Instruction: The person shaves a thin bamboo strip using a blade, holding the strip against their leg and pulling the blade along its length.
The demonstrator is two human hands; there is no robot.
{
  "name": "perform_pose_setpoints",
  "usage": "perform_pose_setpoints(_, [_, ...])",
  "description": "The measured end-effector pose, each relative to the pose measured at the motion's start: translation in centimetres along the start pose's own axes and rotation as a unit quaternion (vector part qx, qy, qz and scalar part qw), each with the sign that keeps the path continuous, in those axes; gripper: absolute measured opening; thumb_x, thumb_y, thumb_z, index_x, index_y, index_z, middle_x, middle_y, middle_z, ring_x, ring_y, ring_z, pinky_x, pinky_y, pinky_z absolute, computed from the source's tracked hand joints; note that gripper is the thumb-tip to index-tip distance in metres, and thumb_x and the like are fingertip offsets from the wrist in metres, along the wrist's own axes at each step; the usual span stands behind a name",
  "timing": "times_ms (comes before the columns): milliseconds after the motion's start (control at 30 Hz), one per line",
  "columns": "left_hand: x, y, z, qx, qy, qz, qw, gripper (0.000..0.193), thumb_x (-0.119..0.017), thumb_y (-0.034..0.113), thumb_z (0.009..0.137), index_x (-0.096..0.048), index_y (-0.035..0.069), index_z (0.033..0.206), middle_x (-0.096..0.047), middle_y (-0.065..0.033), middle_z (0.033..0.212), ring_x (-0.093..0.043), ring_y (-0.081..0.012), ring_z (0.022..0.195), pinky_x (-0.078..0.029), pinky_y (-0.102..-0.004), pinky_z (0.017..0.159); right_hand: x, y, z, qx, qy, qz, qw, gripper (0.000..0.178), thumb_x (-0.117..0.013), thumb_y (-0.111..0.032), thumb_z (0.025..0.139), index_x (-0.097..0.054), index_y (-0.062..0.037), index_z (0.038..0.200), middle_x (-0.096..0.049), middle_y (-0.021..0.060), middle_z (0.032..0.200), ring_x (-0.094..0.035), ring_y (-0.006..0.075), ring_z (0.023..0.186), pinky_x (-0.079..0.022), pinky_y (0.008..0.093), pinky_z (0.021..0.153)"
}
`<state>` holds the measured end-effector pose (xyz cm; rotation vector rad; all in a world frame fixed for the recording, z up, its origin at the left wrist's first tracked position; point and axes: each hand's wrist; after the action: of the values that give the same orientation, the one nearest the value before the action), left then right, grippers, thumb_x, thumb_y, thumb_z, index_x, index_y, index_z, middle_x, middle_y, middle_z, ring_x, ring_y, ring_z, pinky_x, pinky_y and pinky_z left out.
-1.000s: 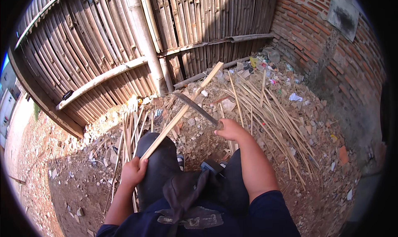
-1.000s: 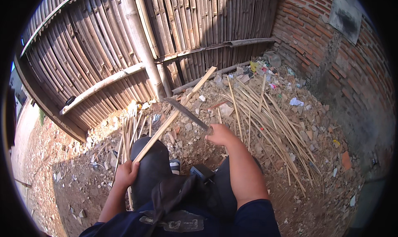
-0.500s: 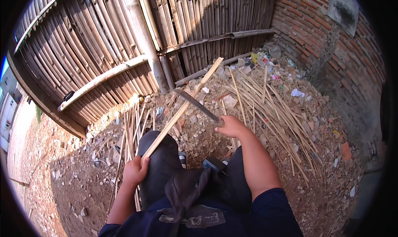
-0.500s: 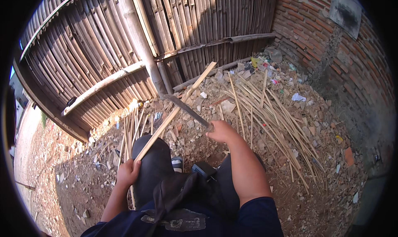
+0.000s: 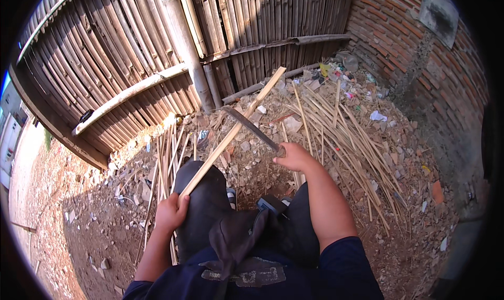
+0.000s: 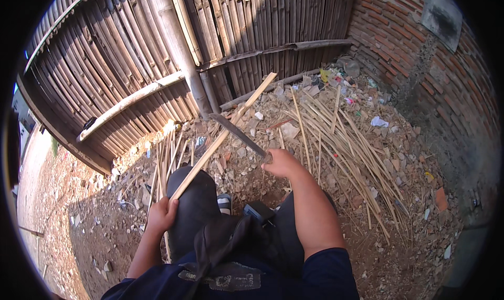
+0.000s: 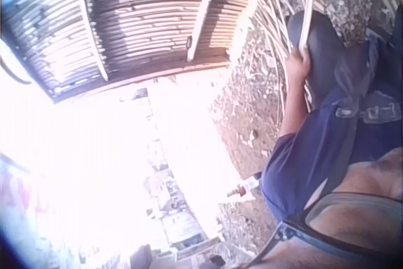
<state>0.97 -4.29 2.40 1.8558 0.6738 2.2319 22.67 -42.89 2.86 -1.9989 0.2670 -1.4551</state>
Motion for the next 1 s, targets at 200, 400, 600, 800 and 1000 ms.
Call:
perform_pose_setpoints(200, [-0.11,-0.19,0.11,0.000,-0.005,0.001,1.000,0.049,-0.061,0.043,0.097,-0.054,0.002,0.072,-0.060,-0.0256,0.064,-0.063,-0.0475,0.065,-0.048,-0.0560,0.061,-0.17,0.01,-0.15,0.001,0.014,-0.009,1.000,0.053,-0.080,-0.036,0.080,-0.066,-0.0031,0.120,-0.071,0.0236,0.106,-0.069,0.0382,0.102,-0.053,0.0434,0.089])
perform_pose_setpoints(400, [0.06,-0.02,-0.03,-0.002,0.000,0.006,1.000,0.049,-0.061,0.044,0.097,-0.053,0.003,0.072,-0.060,-0.0251,0.064,-0.062,-0.0477,0.064,-0.047,-0.0561,0.060,-0.32,0.42,0.16,0.006,0.003,-0.008,1.000,0.049,-0.079,-0.036,0.081,-0.067,-0.0029,0.115,-0.071,0.0231,0.103,-0.069,0.0380,0.100,-0.053,0.0441,0.087])
perform_pose_setpoints(600, [-0.10,0.01,0.04,-0.004,-0.001,0.007,1.000,0.049,-0.060,0.044,0.098,-0.053,0.003,0.072,-0.060,-0.0248,0.064,-0.062,-0.0473,0.064,-0.047,-0.0557,0.060,0.02,0.12,0.00,-0.002,-0.011,-0.014,1.000,0.060,-0.080,-0.037,0.081,-0.064,-0.0004,0.126,-0.069,0.0266,0.113,-0.067,0.0395,0.108,-0.052,0.0438,0.094])
perform_pose_setpoints(800, [-0.16,-0.05,0.06,-0.007,-0.002,0.011,1.000,0.049,-0.060,0.044,0.098,-0.053,0.002,0.072,-0.060,-0.0249,0.064,-0.062,-0.0469,0.064,-0.047,-0.0551,0.060,-0.10,0.22,-0.12,0.013,0.009,-0.011,1.000,0.057,-0.079,-0.036,0.081,-0.065,-0.0005,0.123,-0.071,0.0267,0.108,-0.068,0.0402,0.104,-0.053,0.0446,0.091])
perform_pose_setpoints(1000, [-0.32,-0.31,0.12,-0.016,0.002,0.013,1.000,0.050,-0.059,0.044,0.098,-0.053,0.002,0.071,-0.060,-0.0254,0.064,-0.062,-0.0471,0.064,-0.047,-0.0549,0.060,0.26,-0.18,-0.21,0.003,-0.013,-0.013,1.000,0.056,-0.079,-0.035,0.081,-0.065,-0.0009,0.124,-0.071,0.0261,0.110,-0.068,0.0399,0.105,-0.053,0.0445,0.091])
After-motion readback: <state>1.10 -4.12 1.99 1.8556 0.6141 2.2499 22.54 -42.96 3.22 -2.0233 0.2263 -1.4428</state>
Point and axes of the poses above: each hand's wrist, its own z-axis towards the middle knuckle, its own x-axis out of the back of the hand, y = z × x
